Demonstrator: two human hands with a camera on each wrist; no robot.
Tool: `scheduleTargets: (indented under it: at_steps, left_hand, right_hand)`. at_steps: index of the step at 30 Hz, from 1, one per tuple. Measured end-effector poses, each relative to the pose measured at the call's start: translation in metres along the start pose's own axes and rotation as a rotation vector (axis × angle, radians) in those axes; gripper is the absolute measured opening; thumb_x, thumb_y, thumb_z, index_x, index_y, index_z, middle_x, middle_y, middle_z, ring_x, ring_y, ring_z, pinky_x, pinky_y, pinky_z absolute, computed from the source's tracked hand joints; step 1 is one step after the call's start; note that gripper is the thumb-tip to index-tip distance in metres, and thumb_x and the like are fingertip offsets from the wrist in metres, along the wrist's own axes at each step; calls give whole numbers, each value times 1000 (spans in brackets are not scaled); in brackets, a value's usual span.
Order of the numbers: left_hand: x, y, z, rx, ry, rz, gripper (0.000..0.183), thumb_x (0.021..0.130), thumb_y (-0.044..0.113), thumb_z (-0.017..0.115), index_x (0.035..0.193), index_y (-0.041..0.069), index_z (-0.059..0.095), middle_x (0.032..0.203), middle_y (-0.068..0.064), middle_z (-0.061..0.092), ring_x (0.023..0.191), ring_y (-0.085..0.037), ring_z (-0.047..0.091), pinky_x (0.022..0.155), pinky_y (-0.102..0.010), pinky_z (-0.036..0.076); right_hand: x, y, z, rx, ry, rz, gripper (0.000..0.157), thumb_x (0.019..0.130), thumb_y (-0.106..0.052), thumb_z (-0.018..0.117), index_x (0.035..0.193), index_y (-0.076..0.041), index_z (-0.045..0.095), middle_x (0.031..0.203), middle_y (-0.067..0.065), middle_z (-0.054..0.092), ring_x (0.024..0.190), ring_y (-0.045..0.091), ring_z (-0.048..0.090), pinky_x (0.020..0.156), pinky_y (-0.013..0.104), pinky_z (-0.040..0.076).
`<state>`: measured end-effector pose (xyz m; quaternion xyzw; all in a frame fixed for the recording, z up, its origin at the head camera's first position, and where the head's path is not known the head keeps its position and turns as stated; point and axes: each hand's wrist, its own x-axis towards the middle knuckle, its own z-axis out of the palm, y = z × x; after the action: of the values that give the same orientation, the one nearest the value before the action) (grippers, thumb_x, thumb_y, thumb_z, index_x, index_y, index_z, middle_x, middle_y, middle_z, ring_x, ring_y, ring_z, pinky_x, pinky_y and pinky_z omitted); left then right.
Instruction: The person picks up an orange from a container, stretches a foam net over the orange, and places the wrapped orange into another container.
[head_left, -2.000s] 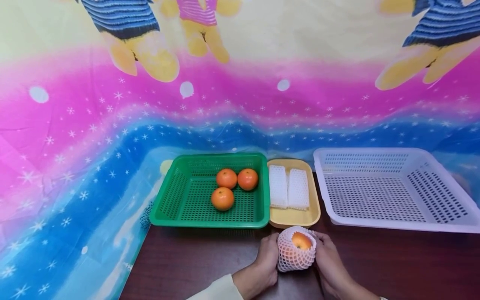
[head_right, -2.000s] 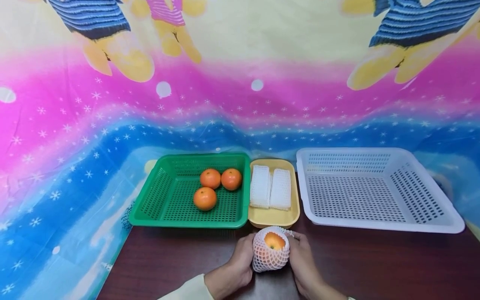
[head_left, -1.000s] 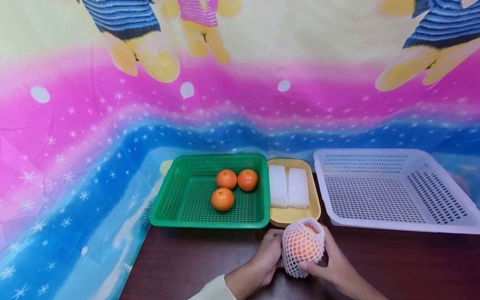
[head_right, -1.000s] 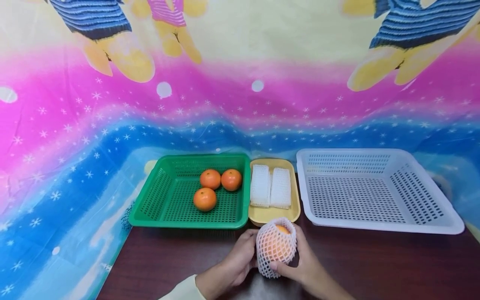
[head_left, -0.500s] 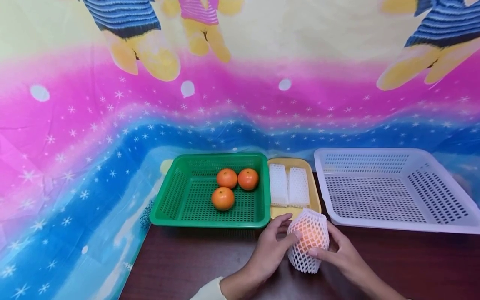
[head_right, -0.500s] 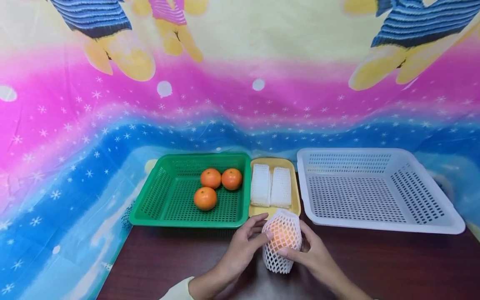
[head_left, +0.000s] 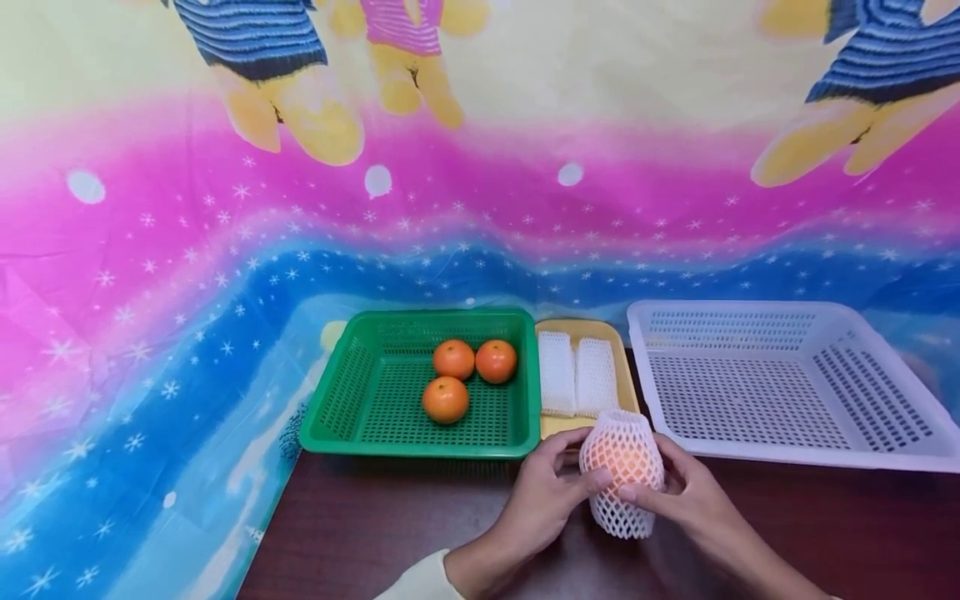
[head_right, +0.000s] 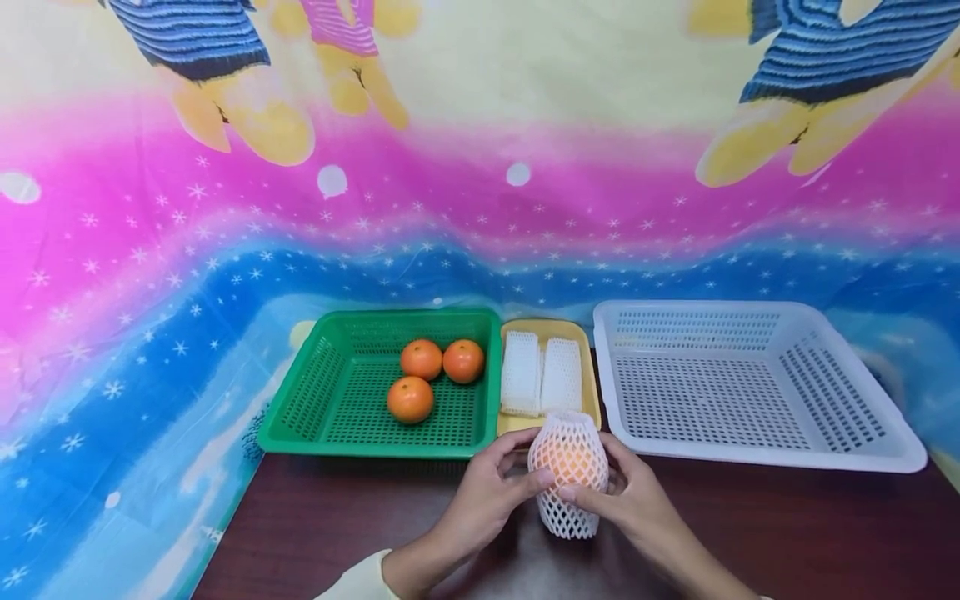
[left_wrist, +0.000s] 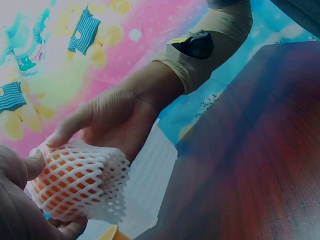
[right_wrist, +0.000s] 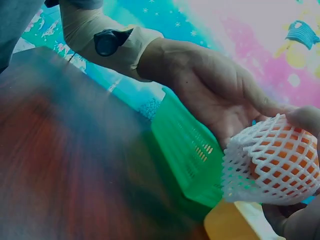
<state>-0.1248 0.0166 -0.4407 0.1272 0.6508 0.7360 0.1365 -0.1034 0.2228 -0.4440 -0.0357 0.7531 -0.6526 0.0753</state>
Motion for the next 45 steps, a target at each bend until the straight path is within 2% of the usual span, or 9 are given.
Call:
scheduleTargets:
  at_steps: [2,6,9,15,19,26,35,40,45]
  left_hand:
    - [3,0,2,23,-2,3,58,93,30,77,141,5,58,136,-12,63,114,-14,67,92,-23,57]
    - [9,2,9,253,25,51,55,103,39,61,147,10,50,134,-5,63,114,-9,66,95,-24,56]
    - [15,2,16,553,55,161,45,108,38,50,145,12,52,131,-2,65,116,-9,64,98,-24,54]
    - [31,0,35,1226,-15,403,42,105,28,59,143,12,54,133,2,66,122,-10,62,103,-24,49]
    - [46,-2,51,1464,-100,594,43,104,32,60,142,13,58,132,4,67,124,-9,61,106,-23,47]
    - [71,-10,76,1625,-127,830,22,103,31,61,119,19,70,113,11,70,109,-4,64,94,-18,51]
    - [76,-24,95,1905,-6,898,25,100,21,52,118,22,71,104,12,72,97,-5,63,85,-22,52]
    - [77,-25,98,1936,76,954,28,99,14,47,100,25,73,92,12,70,86,-5,62,79,-23,53]
    - [76,-28,100,1941,63,953,26,98,16,47,99,26,71,92,12,70,85,-4,62,77,-22,53]
  right_hand:
    - [0,-4,-5,-45,4,-14,71,91,-4,73,150,6,36,126,25,62,104,8,70,83,30,61]
    - [9,-16,-24,-245,29,-40,81,87,-11,78,152,6,32,129,30,58,108,19,69,80,27,60]
    - [23,-30,-44,-466,77,-63,92,83,-21,84,154,5,30,132,32,55,113,36,64,80,31,57]
    - [74,-47,-92,-772,177,-244,103,68,-21,93,147,11,34,126,34,53,107,47,57,79,55,57]
    - [113,-41,-122,-1000,150,-365,102,59,-16,94,138,18,40,115,34,54,99,45,53,74,55,55]
    - [156,-11,-167,-1309,-5,-327,93,64,-24,92,132,16,42,121,35,54,107,49,51,86,62,49]
    - [182,-5,-178,-1405,-175,-262,90,68,-20,93,134,12,41,130,35,51,116,51,50,94,64,49]
    - [191,-7,-170,-1405,-240,-196,88,67,-11,91,135,13,39,136,40,44,123,58,44,96,67,48]
    - [197,7,-174,-1368,-280,-80,92,68,-6,89,140,13,35,144,45,31,133,65,30,98,71,43]
